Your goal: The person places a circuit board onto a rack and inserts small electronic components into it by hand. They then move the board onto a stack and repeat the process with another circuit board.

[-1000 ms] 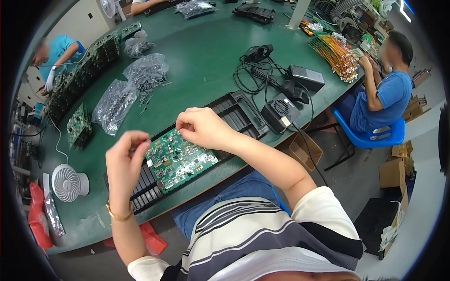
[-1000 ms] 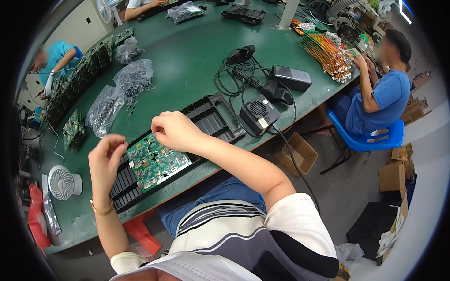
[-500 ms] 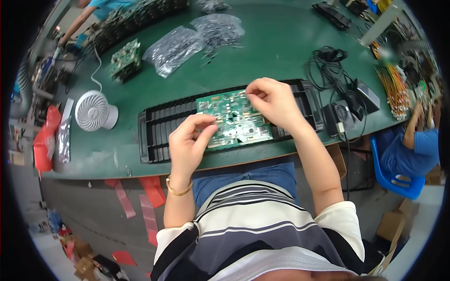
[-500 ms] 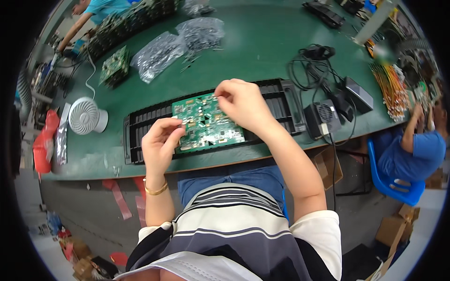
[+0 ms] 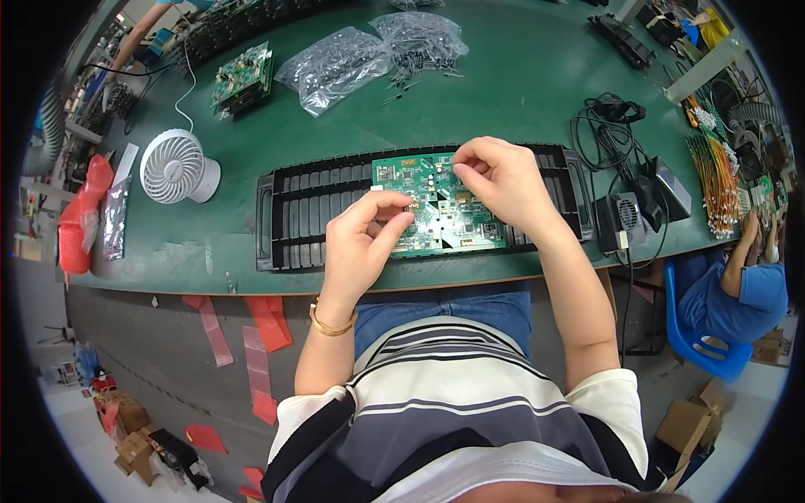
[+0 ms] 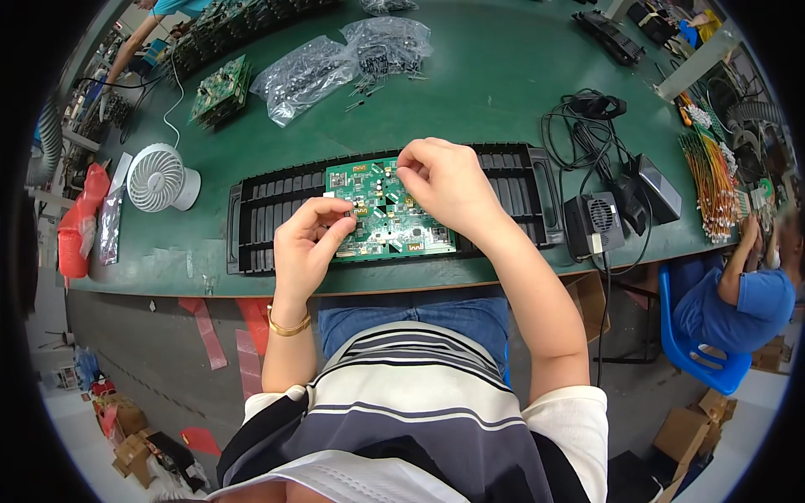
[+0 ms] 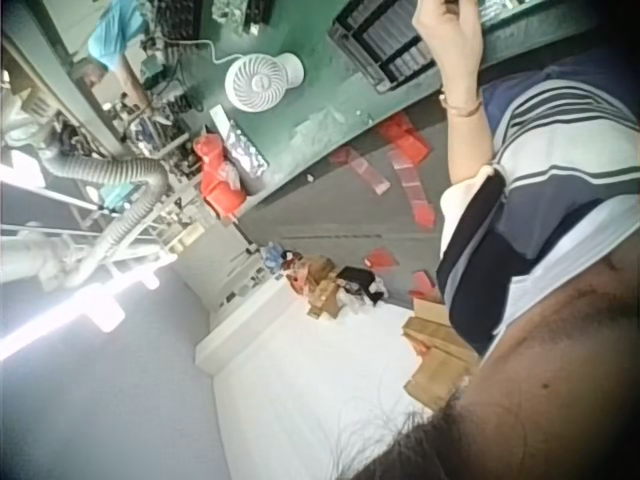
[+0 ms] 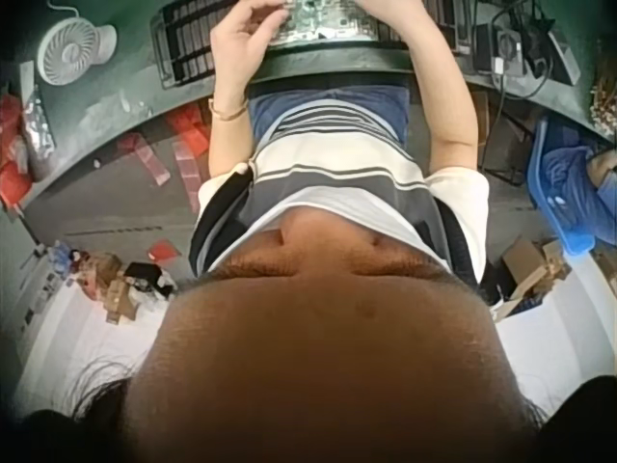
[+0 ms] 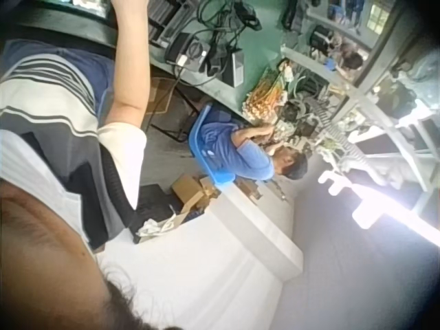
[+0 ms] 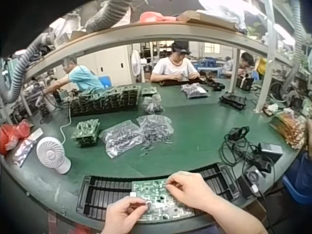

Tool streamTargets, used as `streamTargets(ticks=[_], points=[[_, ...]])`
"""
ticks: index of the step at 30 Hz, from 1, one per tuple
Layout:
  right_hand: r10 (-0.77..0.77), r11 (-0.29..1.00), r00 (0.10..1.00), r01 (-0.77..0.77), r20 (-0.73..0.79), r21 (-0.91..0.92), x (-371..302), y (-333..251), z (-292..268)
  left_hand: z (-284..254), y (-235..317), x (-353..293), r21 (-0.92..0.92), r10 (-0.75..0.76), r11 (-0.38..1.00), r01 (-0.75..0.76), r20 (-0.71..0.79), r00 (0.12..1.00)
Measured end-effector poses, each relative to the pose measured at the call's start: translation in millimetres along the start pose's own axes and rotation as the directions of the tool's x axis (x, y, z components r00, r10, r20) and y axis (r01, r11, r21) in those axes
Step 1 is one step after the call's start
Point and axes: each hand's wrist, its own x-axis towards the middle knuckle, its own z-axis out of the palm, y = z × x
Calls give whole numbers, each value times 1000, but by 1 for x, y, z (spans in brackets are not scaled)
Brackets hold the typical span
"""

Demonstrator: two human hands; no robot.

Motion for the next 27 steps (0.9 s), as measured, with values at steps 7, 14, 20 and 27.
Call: streamTargets(ticks=[7,14,20,27], points=[[26,998,999,-25,24,-53,2,-1,5,-4,5,-1,53,-49,998,46,58,997],[21,997,1000,-20,16,-69,2,-1,6,-4,6,-2,57,-49,997,45,57,997],[13,996,1000,-13,-5,-83,1,0,5,-1,4,-2,25,-34,999,33,39,999],[-178,976,982,167,-70,-142,3,12,11,-1,1,-5,-28,-89,996,89,6,996]])
